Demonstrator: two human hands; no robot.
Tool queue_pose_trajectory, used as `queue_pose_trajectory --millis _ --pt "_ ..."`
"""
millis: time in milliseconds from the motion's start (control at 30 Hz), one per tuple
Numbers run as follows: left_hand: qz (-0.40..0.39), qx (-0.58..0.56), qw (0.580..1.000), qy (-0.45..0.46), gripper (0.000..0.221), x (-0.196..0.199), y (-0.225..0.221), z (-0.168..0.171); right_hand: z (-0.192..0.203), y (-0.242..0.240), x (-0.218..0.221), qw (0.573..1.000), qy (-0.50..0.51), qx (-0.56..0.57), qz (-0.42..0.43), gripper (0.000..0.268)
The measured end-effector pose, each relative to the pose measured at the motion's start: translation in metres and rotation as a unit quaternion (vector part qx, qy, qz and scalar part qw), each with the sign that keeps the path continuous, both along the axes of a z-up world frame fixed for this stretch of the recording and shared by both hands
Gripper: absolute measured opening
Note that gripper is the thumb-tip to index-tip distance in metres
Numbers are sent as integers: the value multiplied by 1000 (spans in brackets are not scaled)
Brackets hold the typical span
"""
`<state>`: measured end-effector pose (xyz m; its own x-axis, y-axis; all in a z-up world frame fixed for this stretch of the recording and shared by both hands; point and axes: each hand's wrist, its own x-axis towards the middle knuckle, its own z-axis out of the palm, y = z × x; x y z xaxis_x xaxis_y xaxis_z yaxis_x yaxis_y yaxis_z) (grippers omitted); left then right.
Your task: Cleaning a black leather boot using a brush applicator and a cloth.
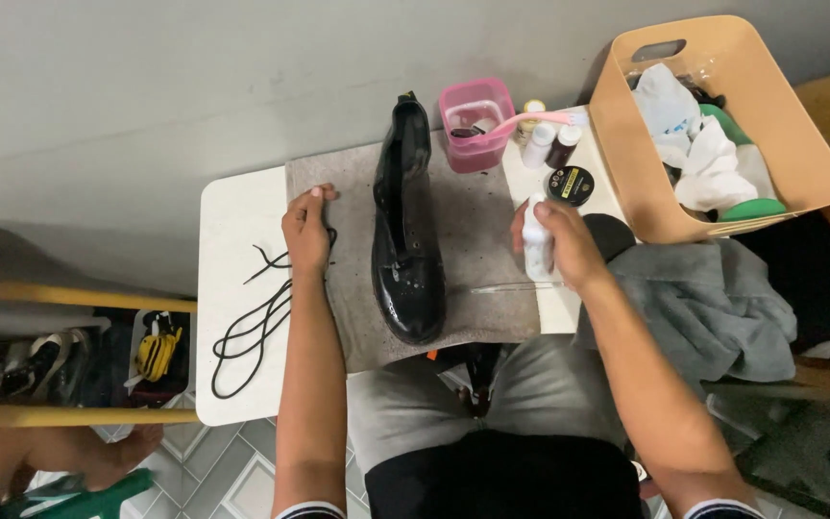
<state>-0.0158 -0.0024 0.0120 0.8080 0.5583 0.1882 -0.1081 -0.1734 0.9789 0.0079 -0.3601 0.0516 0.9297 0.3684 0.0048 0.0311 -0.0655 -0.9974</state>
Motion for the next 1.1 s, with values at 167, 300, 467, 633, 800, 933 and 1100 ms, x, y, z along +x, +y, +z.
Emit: queue_pose_trajectory --millis 167,300,467,633,800,933,1100 --pt "-1 5 1000 5 29 0 1 -1 20 -11 18 979 -172 -58 -90 25" --pt "0 10 1000 6 29 -1 1 -1 17 -7 18 967 -191 -114 -120 32" --pt "4 8 1000 2 27 -1 0 -2 -1 -15 20 966 -185 -101 -148 39" --pt "-1 27 1000 -4 29 2 1 -3 6 -30 -27 886 -379 -88 -251 71" --pt "-7 37 999 2 30 4 2 -4 -33 -23 -74 826 -415 -367 -101 29" --pt "-17 49 999 6 29 3 2 -6 -44 -22 -76 767 -371 -523 -1 19" --pt "-17 34 999 17 31 0 0 2 -8 -27 -53 795 -400 -453 -59 17"
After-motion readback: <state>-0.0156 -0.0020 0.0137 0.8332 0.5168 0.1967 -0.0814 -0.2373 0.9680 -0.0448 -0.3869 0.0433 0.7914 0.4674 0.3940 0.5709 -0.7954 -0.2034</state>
